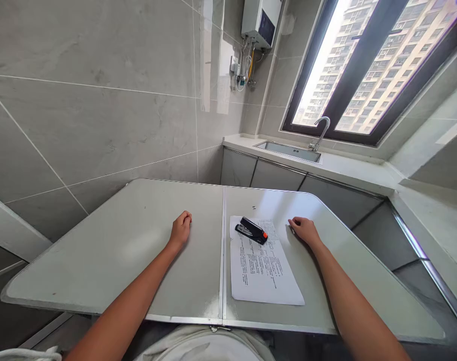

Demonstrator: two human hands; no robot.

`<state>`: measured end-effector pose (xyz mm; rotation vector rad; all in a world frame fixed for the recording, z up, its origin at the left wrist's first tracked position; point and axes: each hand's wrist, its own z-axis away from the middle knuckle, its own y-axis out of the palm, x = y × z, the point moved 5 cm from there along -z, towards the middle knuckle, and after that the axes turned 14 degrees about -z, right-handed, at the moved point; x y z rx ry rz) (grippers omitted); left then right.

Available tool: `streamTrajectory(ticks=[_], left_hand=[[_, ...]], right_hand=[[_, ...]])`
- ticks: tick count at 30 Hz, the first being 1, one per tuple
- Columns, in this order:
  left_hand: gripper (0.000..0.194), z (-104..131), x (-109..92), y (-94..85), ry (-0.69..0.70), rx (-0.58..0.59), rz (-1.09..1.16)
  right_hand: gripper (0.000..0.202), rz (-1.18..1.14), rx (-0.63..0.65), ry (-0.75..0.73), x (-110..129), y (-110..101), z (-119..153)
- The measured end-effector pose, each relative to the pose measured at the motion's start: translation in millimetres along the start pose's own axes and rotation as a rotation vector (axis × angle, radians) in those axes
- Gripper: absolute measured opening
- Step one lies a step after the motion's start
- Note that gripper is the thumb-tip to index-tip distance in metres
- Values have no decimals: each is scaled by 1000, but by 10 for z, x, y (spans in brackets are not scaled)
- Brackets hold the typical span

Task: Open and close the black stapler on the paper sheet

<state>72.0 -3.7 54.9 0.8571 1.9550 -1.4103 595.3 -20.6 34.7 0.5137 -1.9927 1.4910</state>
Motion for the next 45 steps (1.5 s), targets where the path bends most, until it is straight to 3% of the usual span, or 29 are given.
streamTrajectory(ticks=[11,25,28,32,35,39,41,45], left_hand=[[14,-60,175,-2,-42,-31,51],[13,-61,198,15,-46,-22,50],[13,-61,186,17,-48,-18,48],[14,-55,178,15,-45,-11,36],[14,-53,186,12,-50,-5,28],[14,-57,183,2,-47,-14,19],[14,-56,173,0,-44,-17,16],[13,-53,157,2,-43,-13,11]], right_hand=[[37,49,-36,64,-146,112,-50],[36,63,-43,15,-145,107,-42],[33,63,-54,-49,7,146,2],[33,-57,-73,-282,516,353,133],[38,-242,52,-414,913,646,258],[47,-256,428,-498,1196,1052,435],[51,-193,551,-527,1237,1145,502],[60,-140,666,-592,1314,1135,582]])
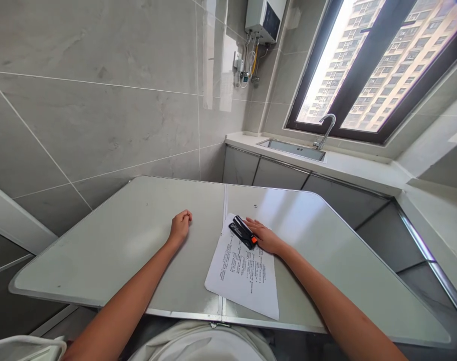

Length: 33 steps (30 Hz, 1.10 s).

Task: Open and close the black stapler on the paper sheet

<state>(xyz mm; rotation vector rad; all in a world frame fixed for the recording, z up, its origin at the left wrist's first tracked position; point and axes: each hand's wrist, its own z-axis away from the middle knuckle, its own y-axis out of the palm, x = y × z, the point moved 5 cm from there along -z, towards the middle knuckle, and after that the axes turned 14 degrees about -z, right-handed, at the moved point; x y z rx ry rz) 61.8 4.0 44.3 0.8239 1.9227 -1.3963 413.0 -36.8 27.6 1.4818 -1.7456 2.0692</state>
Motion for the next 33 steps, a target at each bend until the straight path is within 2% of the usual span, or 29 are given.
streamTrajectory(ticks=[3,6,10,13,18,23,27,29,30,33], left_hand=[[13,-2,1,4,1,6,-3],[13,-6,7,12,1,12,-15],[13,-11,10,6,-6,6,-19],[13,-31,15,-43,2,-16,-14],[14,-150,134,-220,8,-76,14],[15,-329,417,-492,-32,-113,-50],[18,-426,611,-646,10,10,-259],[20,-446,677,-668,31,51,-350],[21,-451,695,-661,50,60,-378],[27,-450,697,-583,124,73,-436]], right_hand=[[64,-13,76,-60,147,5,1],[64,-20,91,-113,308,47,-53],[63,-75,80,-152,484,200,-255],[61,-98,124,-206,609,363,-468],[63,-89,184,-302,804,641,-870],[56,-51,178,-297,977,925,-1356],[50,-40,128,-307,1073,1075,-1670],[45,-44,31,-308,1013,987,-1725],[42,-46,-62,-268,921,862,-1716],[35,-28,-416,-11,419,223,-1469]])
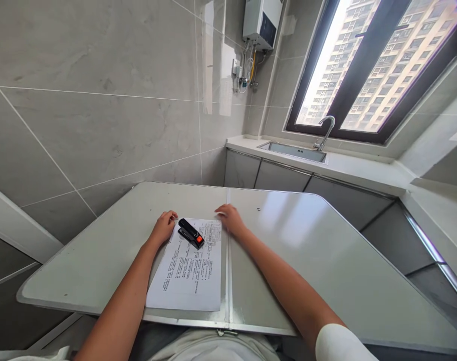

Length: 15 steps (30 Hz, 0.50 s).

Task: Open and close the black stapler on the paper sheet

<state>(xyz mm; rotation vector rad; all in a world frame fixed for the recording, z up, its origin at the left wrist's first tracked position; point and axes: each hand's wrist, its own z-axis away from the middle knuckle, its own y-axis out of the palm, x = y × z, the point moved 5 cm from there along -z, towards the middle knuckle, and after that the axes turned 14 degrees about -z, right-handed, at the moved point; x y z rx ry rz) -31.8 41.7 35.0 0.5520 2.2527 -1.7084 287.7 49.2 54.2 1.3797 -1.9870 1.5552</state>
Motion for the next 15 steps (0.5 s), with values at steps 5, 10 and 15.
streamTrajectory(ticks=[5,10,15], left_hand=[[31,22,-98,100,16,46,-153],[28,66,-166,77,-3,56,-180],[26,95,-179,90,-4,48,-223]], right_hand=[[33,85,-121,155,-731,-1175,238],[25,79,-27,154,-947,-1353,387],[27,51,-105,127,-808,-896,145]])
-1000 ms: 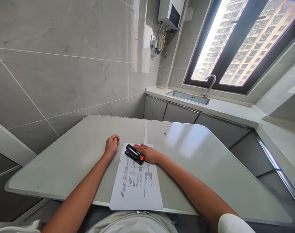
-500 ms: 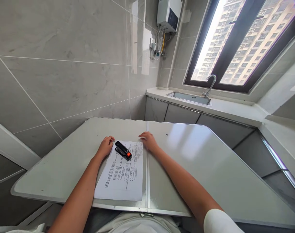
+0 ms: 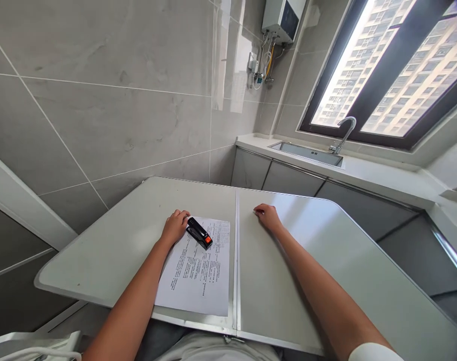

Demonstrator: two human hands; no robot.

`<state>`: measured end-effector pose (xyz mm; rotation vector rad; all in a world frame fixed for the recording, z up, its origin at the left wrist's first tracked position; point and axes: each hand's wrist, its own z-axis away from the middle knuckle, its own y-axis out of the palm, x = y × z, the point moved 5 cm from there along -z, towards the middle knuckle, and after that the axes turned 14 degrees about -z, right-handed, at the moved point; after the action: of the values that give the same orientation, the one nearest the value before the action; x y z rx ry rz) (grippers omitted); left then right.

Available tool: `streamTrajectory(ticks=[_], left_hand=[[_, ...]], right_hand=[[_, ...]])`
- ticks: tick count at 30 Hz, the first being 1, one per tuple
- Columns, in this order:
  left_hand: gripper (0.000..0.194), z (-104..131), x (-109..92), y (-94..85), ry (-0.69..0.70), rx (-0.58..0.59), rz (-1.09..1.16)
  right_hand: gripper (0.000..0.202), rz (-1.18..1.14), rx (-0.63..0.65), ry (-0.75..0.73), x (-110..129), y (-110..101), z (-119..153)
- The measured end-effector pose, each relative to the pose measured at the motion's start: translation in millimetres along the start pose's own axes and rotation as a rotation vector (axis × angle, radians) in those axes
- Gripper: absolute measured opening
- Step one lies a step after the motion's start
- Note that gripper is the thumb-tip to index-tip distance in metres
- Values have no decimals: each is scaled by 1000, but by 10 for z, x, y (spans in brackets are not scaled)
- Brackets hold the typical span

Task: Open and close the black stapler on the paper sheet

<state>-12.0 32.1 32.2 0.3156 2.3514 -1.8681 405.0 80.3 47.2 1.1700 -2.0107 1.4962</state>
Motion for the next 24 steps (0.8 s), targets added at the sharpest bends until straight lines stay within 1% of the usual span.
streamTrajectory(ticks=[2,6,8,10,13,18,21,24], left_hand=[[26,8,-3,6,2,-1,-8],[24,29,-21,-6,0,4,-17],[23,42,-34,-20,-2,7,-19],[22,53,-39,-34,-8,5,-21],[20,56,-45,-41,-3,6,-12],[14,20,-62,-25,7,22,50],[10,0,-72,-28,6,14,118],[7,-1,-83,-28,-10,20,193]], right_hand=[[26,-29,3,-26,191,369,-163],[25,-99,39,-62,647,1179,-530],[24,-140,59,-65,826,1468,-693],[24,-174,90,-73,941,1639,-822],[28,-199,157,-108,1011,1738,-930],[30,-225,240,-140,985,1749,-950],[27,-226,205,-101,942,1631,-921],[28,-191,95,-36,883,1349,-766]])
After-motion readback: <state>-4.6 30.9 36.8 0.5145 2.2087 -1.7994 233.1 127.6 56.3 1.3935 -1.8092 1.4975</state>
